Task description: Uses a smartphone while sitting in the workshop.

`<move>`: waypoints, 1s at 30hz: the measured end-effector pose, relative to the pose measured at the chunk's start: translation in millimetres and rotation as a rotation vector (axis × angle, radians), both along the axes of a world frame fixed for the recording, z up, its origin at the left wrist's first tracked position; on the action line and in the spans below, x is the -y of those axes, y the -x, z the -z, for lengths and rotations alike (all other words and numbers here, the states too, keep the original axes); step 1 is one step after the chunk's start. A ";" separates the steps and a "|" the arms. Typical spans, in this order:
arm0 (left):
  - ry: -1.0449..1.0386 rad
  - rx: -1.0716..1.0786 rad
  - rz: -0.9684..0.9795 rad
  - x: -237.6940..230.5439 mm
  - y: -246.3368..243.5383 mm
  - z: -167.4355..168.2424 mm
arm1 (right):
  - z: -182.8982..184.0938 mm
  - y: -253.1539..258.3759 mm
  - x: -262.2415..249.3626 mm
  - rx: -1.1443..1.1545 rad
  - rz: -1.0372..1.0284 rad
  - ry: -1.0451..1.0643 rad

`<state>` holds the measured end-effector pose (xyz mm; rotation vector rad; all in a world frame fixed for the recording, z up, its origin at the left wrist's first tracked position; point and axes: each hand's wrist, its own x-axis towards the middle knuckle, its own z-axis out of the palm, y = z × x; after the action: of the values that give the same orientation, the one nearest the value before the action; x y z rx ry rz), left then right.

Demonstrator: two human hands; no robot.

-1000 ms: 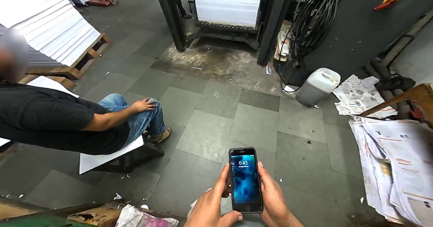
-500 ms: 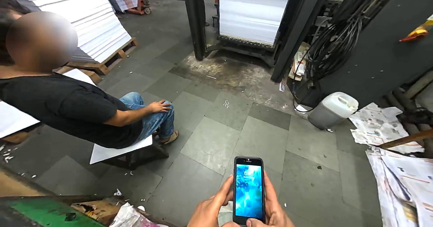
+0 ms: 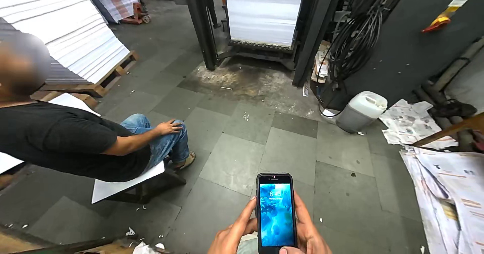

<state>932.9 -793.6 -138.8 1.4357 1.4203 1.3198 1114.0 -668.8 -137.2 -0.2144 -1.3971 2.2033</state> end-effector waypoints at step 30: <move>-0.047 -0.003 -0.003 -0.8 -2.7 5.0 | -6.1 11.9 10.4 0.130 0.239 0.013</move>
<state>935.6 -792.8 -143.9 1.4670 1.4022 1.3623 1102.2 -679.2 -131.1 -0.5102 -1.3481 2.0314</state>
